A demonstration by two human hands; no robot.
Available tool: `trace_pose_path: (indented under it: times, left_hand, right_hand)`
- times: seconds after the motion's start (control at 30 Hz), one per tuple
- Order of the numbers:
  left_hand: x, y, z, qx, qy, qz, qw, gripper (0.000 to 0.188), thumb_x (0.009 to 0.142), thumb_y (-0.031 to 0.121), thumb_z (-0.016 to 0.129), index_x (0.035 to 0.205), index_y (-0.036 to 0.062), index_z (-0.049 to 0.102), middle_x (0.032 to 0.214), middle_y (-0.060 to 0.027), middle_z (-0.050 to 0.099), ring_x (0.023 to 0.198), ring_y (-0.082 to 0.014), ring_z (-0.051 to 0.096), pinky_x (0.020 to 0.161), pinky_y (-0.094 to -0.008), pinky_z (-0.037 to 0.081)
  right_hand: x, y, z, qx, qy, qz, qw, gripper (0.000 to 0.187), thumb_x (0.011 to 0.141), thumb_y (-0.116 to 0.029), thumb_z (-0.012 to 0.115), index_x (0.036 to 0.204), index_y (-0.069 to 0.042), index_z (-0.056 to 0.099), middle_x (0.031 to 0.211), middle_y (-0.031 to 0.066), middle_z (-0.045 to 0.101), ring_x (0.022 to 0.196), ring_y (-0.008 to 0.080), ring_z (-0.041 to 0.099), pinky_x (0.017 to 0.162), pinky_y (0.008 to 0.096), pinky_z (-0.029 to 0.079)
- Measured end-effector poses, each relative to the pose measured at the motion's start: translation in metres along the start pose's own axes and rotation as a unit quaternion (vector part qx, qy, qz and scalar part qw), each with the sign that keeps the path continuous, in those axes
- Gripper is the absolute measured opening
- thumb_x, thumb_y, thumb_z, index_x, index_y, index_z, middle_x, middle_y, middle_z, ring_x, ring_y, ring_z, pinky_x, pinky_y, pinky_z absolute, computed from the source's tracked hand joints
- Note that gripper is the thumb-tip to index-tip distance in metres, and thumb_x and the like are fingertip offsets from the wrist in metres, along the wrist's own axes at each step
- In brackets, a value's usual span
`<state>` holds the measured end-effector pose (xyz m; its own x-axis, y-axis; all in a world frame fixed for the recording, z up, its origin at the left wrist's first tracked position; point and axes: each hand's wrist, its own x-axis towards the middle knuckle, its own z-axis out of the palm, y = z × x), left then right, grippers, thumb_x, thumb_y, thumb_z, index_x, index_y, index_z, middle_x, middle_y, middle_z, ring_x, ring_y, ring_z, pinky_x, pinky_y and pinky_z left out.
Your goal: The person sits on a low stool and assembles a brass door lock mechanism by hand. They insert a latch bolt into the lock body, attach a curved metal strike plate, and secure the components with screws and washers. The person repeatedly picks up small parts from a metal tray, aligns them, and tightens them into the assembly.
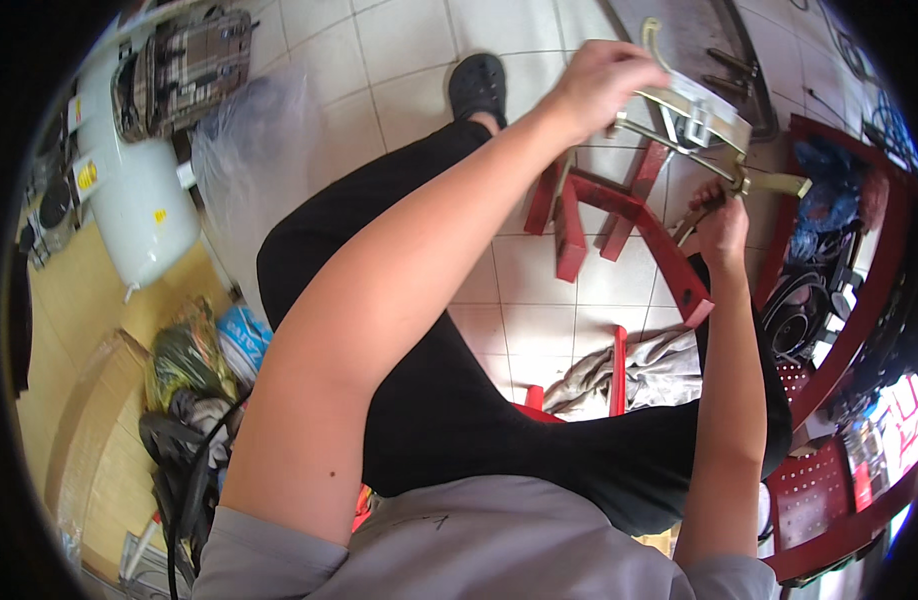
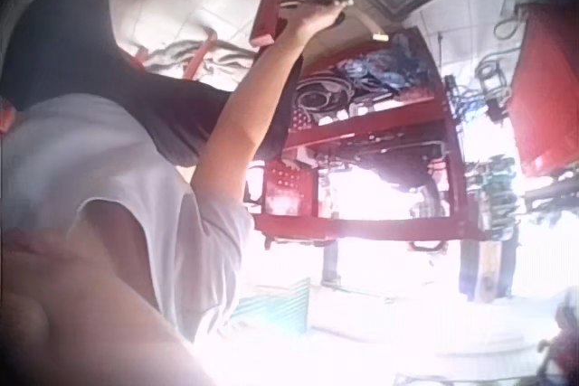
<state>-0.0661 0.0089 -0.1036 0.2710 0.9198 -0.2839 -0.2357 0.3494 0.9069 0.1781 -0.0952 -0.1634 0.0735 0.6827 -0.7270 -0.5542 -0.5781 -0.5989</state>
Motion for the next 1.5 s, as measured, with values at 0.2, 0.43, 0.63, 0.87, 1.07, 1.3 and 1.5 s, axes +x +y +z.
trace_pose_path:
  times: [0.2, 0.43, 0.63, 0.87, 1.07, 1.3, 1.5]
  left_hand:
    - [-0.007, 0.015, -0.002, 0.040, 0.026, -0.004, 0.999, 0.026, 0.071, 0.027, 0.065, 0.073, 0.0022, 0.070, 0.055, -0.0019, 0.055, 0.056, -0.0095, 0.049, 0.054, -0.0254, 0.039]
    - [-0.006, 0.018, 0.016, 0.064, -0.011, 0.036, 0.997, 0.022, 0.074, 0.024, 0.065, 0.072, 0.0025, 0.069, 0.057, 0.0010, 0.056, 0.056, -0.0069, 0.049, 0.054, -0.0237, 0.038]
    - [-0.007, 0.019, 0.020, 0.034, -0.066, 0.045, 0.996, 0.016, 0.078, 0.021, 0.062, 0.074, 0.0057, 0.065, 0.069, 0.0021, 0.058, 0.065, -0.0058, 0.051, 0.060, -0.0216, 0.037]
    - [-0.006, 0.017, 0.008, 0.015, 0.041, -0.062, 0.997, 0.017, 0.082, 0.017, 0.057, 0.069, 0.0077, 0.050, 0.063, -0.0009, 0.046, 0.060, -0.0093, 0.044, 0.057, -0.0230, 0.033]
    - [-0.003, 0.013, 0.004, -0.020, -0.033, -0.063, 0.997, 0.012, 0.081, 0.010, 0.055, 0.071, 0.0031, 0.056, 0.061, -0.0002, 0.046, 0.057, -0.0077, 0.041, 0.053, -0.0222, 0.030]
    - [-0.003, 0.014, 0.014, -0.020, -0.002, -0.078, 0.997, 0.013, 0.082, 0.009, 0.055, 0.071, 0.0035, 0.053, 0.062, -0.0011, 0.045, 0.058, -0.0087, 0.043, 0.055, -0.0217, 0.032]
    - [-0.001, 0.015, 0.011, -0.029, 0.007, -0.072, 0.997, 0.016, 0.083, 0.012, 0.053, 0.069, 0.0051, 0.049, 0.064, -0.0020, 0.046, 0.058, -0.0099, 0.043, 0.056, -0.0227, 0.033]
  right_hand:
    - [-0.007, -0.009, -0.001, -0.269, 0.071, -0.014, 0.960, 0.024, 0.099, -0.014, 0.037, 0.104, 0.002, 0.054, 0.095, 0.0102, 0.061, 0.089, 0.0185, 0.058, 0.076, 0.0315, 0.047]
    - [-0.012, -0.001, -0.022, -0.419, 0.043, -0.116, 0.899, 0.027, 0.097, -0.013, 0.039, 0.107, 0.005, 0.055, 0.092, 0.0112, 0.065, 0.085, 0.0192, 0.063, 0.072, 0.0294, 0.048]
    - [-0.009, 0.010, -0.003, -0.317, 0.166, -0.013, 0.934, 0.024, 0.085, -0.030, 0.053, 0.078, -0.008, 0.059, 0.074, 0.0037, 0.056, 0.069, 0.0158, 0.049, 0.065, 0.0332, 0.039]
    - [-0.017, 0.002, 0.035, -0.263, 0.083, -0.060, 0.959, 0.035, 0.090, -0.026, 0.042, 0.109, -0.002, 0.059, 0.088, 0.0111, 0.057, 0.081, 0.0219, 0.055, 0.075, 0.0317, 0.044]
    - [-0.008, 0.010, 0.029, -0.379, 0.033, -0.076, 0.922, 0.044, 0.089, -0.035, 0.044, 0.113, -0.001, 0.057, 0.102, 0.0140, 0.059, 0.096, 0.0224, 0.053, 0.086, 0.0318, 0.040]
    - [0.000, 0.022, 0.031, -0.428, 0.028, -0.163, 0.888, 0.039, 0.087, -0.028, 0.041, 0.098, 0.007, 0.055, 0.108, 0.0297, 0.055, 0.106, 0.0416, 0.052, 0.091, 0.0435, 0.040]
    - [0.011, 0.042, 0.026, -0.409, 0.045, -0.122, 0.903, 0.043, 0.086, -0.030, 0.040, 0.097, 0.009, 0.054, 0.110, 0.0301, 0.054, 0.109, 0.0413, 0.051, 0.092, 0.0439, 0.039]
